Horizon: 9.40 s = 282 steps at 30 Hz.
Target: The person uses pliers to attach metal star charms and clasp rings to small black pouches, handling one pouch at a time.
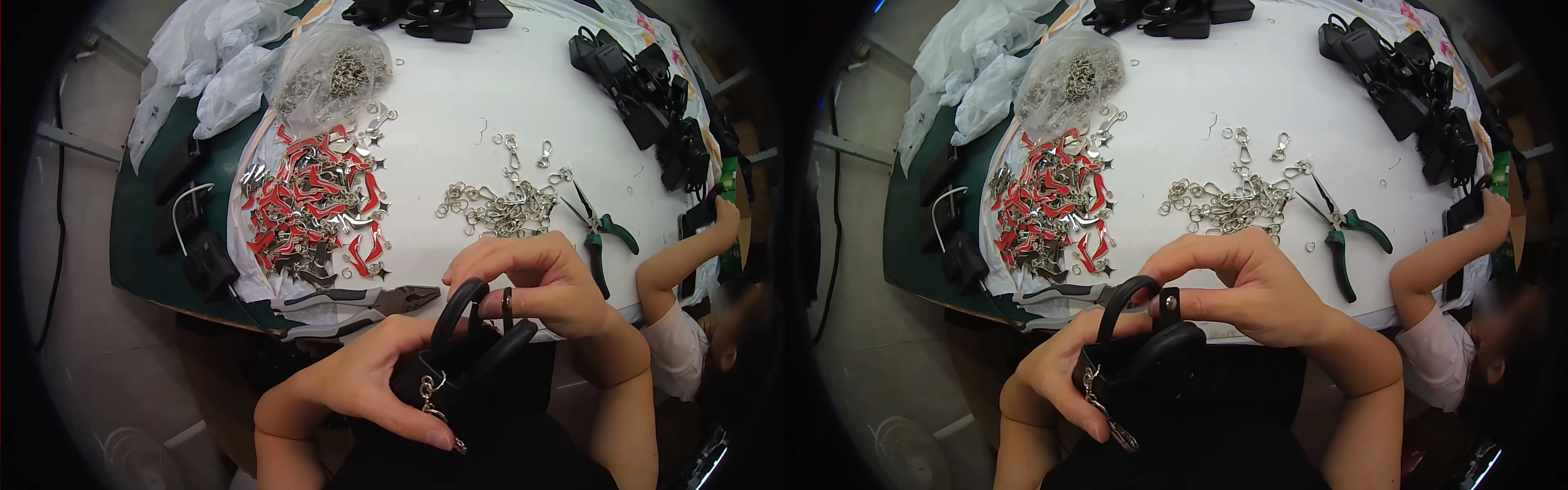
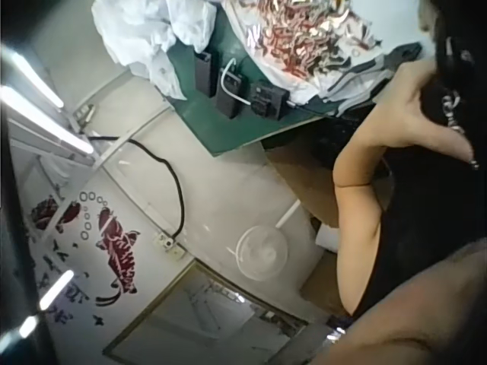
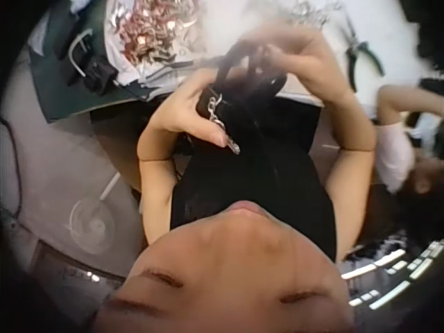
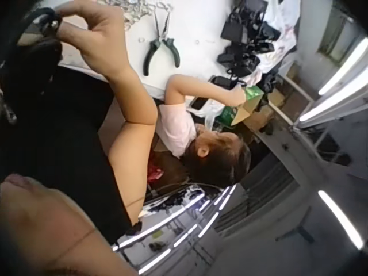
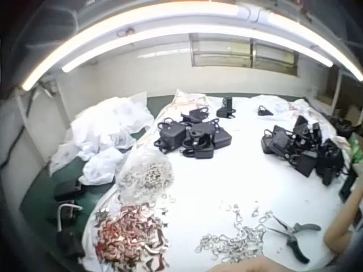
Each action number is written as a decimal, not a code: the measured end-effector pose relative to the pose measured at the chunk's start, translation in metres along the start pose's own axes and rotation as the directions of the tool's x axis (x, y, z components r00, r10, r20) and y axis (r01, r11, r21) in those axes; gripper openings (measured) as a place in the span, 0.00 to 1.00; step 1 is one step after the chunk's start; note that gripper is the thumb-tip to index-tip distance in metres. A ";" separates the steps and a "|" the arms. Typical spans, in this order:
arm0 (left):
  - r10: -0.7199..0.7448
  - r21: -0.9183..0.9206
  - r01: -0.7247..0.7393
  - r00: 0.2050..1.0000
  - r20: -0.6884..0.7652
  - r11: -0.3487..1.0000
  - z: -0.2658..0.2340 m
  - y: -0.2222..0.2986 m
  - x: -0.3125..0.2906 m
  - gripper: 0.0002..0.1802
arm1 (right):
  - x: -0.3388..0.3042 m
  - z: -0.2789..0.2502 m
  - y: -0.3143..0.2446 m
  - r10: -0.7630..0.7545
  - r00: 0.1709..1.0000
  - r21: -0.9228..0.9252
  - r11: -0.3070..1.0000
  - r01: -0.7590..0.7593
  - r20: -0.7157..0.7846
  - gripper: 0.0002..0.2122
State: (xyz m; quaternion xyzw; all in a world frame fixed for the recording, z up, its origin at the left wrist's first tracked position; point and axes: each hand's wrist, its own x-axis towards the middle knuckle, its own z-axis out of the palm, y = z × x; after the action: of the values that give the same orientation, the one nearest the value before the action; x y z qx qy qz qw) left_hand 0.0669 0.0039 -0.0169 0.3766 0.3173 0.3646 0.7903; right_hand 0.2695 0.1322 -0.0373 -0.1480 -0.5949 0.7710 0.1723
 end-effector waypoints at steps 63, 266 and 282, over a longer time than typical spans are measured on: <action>0.547 0.465 -0.390 0.792 -0.271 0.795 -0.013 -0.040 -0.007 0.27 | 0.012 0.042 -0.035 -0.425 0.894 -0.801 0.483 0.353 0.138 0.16; 0.690 0.926 0.370 0.652 -0.315 0.073 -0.037 -0.050 -0.082 0.19 | -0.014 0.008 -0.003 -0.489 0.849 -0.896 0.260 0.359 0.198 0.09; 0.515 0.904 0.326 0.844 -0.147 -0.277 -0.002 0.005 -0.052 0.22 | -0.025 0.017 0.014 -0.616 0.766 -0.930 0.146 0.337 0.181 0.10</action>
State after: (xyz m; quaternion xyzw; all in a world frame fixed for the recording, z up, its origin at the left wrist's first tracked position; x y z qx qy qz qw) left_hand 0.0361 -0.0351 -0.0016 0.7622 0.6372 0.1137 0.0113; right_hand 0.2832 0.1031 -0.0463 -0.1132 -0.9103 0.1636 0.3631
